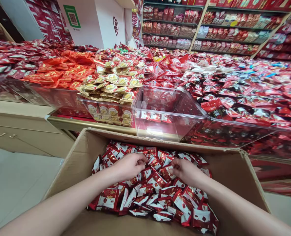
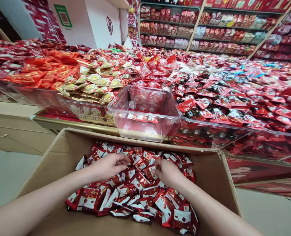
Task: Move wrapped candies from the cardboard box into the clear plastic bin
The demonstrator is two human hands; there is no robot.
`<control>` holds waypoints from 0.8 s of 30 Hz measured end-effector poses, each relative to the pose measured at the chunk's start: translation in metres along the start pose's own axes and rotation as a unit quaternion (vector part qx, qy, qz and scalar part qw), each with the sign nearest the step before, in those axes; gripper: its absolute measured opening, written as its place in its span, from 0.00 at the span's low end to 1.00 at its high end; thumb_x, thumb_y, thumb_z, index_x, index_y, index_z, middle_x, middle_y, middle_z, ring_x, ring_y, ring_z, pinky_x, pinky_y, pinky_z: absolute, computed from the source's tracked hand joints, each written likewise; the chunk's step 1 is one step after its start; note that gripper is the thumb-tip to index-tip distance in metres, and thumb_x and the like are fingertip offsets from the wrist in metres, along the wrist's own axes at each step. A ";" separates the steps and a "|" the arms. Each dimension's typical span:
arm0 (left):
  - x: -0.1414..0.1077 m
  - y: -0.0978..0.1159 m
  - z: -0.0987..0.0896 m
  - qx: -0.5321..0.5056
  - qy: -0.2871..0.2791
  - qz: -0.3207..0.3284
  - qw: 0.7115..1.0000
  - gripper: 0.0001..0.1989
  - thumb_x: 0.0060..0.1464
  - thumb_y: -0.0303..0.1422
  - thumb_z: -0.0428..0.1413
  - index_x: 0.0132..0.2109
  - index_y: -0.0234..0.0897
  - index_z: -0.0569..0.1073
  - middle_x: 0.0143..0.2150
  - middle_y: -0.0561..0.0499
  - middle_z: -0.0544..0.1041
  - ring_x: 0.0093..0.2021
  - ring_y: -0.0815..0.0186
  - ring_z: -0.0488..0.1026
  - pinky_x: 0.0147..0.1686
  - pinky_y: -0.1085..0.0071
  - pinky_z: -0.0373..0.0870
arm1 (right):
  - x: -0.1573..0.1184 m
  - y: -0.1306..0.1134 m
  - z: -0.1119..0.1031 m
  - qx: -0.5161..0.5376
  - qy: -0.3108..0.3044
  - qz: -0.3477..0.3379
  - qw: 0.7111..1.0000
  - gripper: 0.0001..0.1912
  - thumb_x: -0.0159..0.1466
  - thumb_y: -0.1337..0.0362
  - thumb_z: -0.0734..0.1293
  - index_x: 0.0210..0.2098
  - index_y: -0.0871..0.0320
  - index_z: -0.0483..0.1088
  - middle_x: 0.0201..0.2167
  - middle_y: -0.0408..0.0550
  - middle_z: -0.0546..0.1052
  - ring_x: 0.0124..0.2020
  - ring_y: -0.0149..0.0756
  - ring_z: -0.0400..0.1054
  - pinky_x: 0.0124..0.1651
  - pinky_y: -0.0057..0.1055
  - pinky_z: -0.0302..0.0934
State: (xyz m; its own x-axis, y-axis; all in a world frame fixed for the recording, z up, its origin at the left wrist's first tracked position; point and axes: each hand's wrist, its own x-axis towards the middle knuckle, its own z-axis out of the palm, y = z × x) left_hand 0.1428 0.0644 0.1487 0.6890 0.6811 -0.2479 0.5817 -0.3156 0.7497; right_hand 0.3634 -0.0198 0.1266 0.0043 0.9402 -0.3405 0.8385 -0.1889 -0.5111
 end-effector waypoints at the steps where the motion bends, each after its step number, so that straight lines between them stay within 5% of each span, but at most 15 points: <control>1: 0.001 -0.002 -0.001 0.001 0.007 -0.004 1.000 0.13 0.48 0.33 0.50 0.40 0.36 0.74 0.36 0.48 0.77 0.35 0.61 0.72 0.35 0.71 0.64 | 0.000 0.000 -0.002 0.016 0.006 0.000 1.000 0.06 0.56 0.63 0.59 0.24 0.57 0.58 0.21 0.41 0.66 0.24 0.29 0.56 0.27 0.27 0.48; 10: 0.004 -0.011 -0.001 -0.047 0.009 -0.021 0.999 0.11 0.46 0.31 0.51 0.38 0.36 0.74 0.31 0.48 0.76 0.33 0.61 0.71 0.34 0.69 0.63 | 0.001 -0.005 -0.002 0.278 -0.007 0.021 0.960 0.16 0.52 0.53 0.64 0.22 0.58 0.57 0.17 0.37 0.59 0.21 0.26 0.48 0.24 0.26 0.44; 16: -0.002 0.007 0.020 -0.188 -0.080 -0.020 0.979 0.19 0.46 0.38 0.53 0.45 0.33 0.67 0.34 0.48 0.75 0.32 0.65 0.72 0.29 0.72 0.66 | -0.007 -0.016 -0.001 0.437 -0.065 0.004 0.897 0.15 0.50 0.55 0.67 0.25 0.60 0.61 0.20 0.39 0.65 0.23 0.26 0.56 0.29 0.27 0.51; 19: -0.007 0.014 0.028 -0.250 -0.113 -0.049 0.960 0.15 0.46 0.37 0.52 0.40 0.33 0.65 0.28 0.52 0.73 0.25 0.68 0.70 0.23 0.75 0.62 | -0.010 -0.021 0.001 0.434 -0.073 -0.015 0.898 0.15 0.50 0.57 0.69 0.27 0.60 0.62 0.22 0.40 0.66 0.24 0.27 0.58 0.30 0.27 0.53; 24: -0.016 0.025 0.021 -0.182 -0.086 -0.012 0.979 0.07 0.45 0.31 0.53 0.34 0.34 0.70 0.27 0.52 0.73 0.29 0.67 0.69 0.29 0.74 0.63 | -0.016 -0.037 0.001 0.383 -0.058 -0.114 0.915 0.16 0.53 0.58 0.67 0.38 0.57 0.64 0.30 0.43 0.69 0.32 0.31 0.62 0.35 0.28 0.57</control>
State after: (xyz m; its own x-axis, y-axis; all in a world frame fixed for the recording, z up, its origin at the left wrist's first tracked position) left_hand 0.1556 0.0314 0.1587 0.7577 0.5546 -0.3439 0.4269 -0.0227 0.9040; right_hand 0.3318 -0.0286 0.1503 -0.2184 0.9516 -0.2161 0.1828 -0.1776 -0.9670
